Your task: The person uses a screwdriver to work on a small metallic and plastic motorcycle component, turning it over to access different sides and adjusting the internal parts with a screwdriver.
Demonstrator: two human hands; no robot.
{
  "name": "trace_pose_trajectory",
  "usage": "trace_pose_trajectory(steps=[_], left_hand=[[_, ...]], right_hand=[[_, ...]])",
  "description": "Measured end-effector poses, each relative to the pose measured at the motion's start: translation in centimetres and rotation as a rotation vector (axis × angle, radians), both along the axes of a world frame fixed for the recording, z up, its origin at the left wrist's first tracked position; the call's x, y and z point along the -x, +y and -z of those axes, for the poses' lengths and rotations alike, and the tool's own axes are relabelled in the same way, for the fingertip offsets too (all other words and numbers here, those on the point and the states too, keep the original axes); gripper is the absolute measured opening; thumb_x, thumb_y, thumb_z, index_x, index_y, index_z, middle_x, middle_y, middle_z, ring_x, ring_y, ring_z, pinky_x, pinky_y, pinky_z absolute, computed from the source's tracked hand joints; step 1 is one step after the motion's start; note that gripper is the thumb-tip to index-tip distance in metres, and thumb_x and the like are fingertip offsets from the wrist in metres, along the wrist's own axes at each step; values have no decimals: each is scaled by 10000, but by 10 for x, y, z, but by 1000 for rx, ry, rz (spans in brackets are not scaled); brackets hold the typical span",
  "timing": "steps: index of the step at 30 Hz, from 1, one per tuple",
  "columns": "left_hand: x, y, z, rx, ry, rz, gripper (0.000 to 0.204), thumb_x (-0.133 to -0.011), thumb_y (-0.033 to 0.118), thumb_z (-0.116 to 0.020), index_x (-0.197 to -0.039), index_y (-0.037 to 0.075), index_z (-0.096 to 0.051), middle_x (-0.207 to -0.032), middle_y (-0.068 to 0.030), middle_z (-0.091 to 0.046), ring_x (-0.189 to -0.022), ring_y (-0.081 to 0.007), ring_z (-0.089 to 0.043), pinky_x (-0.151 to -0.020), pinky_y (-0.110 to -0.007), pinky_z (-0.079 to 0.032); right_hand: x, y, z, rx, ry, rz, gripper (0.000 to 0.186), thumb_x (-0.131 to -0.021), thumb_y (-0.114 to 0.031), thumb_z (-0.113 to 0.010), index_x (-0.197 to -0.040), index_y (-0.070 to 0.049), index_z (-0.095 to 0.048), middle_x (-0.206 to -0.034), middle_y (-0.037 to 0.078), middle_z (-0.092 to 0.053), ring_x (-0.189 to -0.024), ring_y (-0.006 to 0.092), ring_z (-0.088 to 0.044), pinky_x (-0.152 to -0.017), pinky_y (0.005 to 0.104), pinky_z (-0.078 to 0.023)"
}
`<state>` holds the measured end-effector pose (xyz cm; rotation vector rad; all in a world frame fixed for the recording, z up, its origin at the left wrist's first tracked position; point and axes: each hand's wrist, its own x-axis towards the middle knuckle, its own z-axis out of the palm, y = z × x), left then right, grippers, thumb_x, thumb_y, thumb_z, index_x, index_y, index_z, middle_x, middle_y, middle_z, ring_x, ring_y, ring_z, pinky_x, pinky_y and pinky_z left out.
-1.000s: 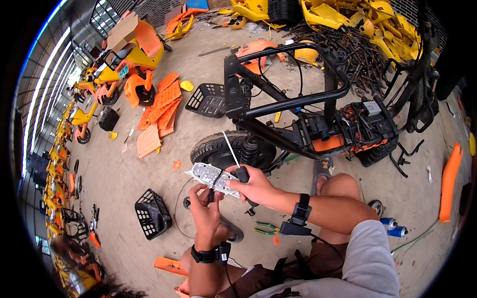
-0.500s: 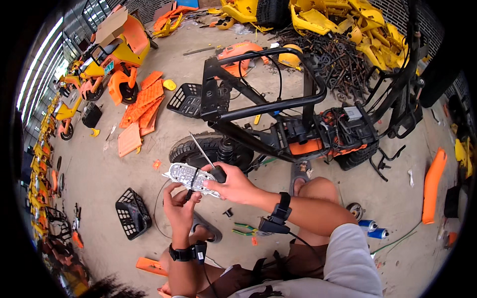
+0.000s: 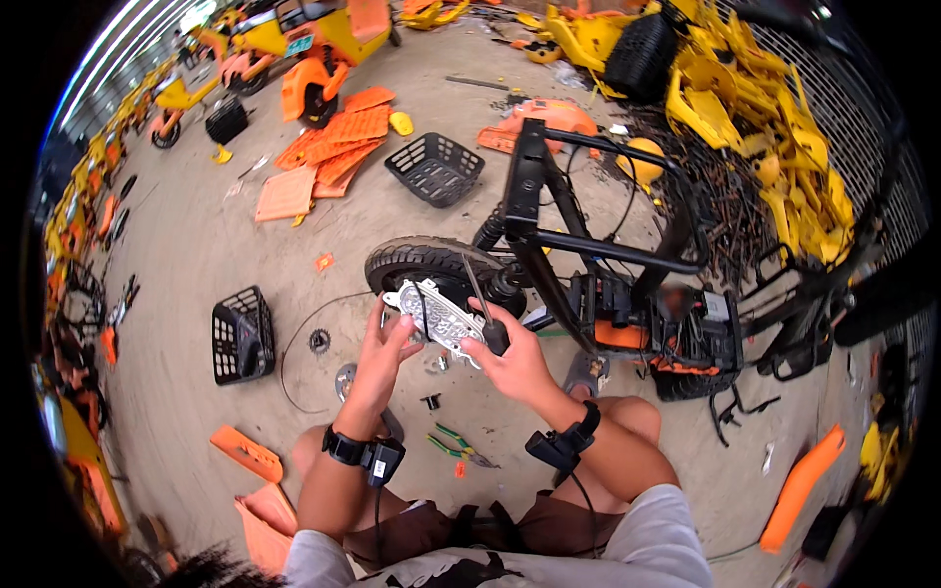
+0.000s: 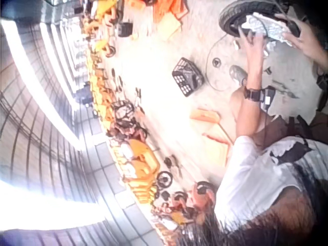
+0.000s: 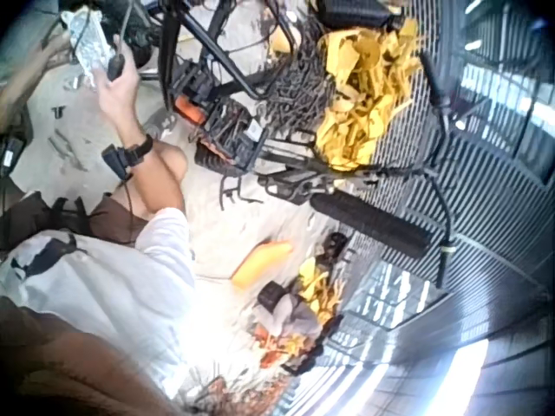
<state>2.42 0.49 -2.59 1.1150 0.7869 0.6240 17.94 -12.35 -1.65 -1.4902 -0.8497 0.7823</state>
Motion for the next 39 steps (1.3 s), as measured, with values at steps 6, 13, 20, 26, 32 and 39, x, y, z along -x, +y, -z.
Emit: trace_pose_trajectory(steps=[6, 13, 20, 26, 32, 39], left_hand=[[-3, 15, 13, -148, -196, -231, 725, -974, 265, -623, -1529, 42, -214, -1422, -231, -450, -1200, -228, -532, -952, -324, -459], [2, 22, 19, -146, -146, -49, 623, -879, 4, -651, -1433, 10, -367, -1117, -108, -629, -904, -117, -646, -714, -222, -529], [2, 26, 23, -503, 131, -566, 709, -751, -114, -517, -1433, 8, -373, -1323, -188, -537, -1133, -210, -607, -913, -308, -500], [-1, 16, 8, 204, -397, 10, 438, -1023, 188, -484, -1406, -15, -422, -1271, -146, -608, -1210, -229, -564, -1048, -409, -427], [-12, 3, 10, 151, -445, 144, 521, -1065, 414, -314, -1402, 35, -435, -1380, -169, -541, -1245, -265, -540, -1087, -422, -375], [-17, -2, 7, 166, -475, 203, 602, -1042, 544, -179, -1529, 193, -226, -1380, -237, -519, -1193, -360, -581, -1054, -492, -431]], right_hand=[[4, 2, 12, 7, -259, 50, 468, -865, -132, -760, -1294, -45, -595, -790, -35, -622, -652, 19, -516, -579, 205, -435], [4, 8, 14, -105, -513, 102, 420, -841, -118, -766, -1236, -61, -637, -842, 111, -691, -681, 119, -618, -665, 265, -508], [-9, 10, 12, 0, 39, 77, 420, -883, -130, -743, -1249, 19, -600, -838, 22, -668, -612, 73, -587, -567, 223, -467], [-13, 8, 10, 2, 387, -65, 449, -909, -130, -710, -1293, 38, -549, -784, 30, -645, -531, 71, -541, -495, 222, -427], [-1, 9, 13, 19, 617, -166, 481, -930, -170, -688, -1322, 38, -505, -828, 32, -633, -550, 82, -553, -504, 231, -437], [7, 9, 12, 76, 625, -224, 526, -918, -200, -710, -1332, 32, -485, -794, 14, -619, -539, 82, -551, -519, 248, -438]])
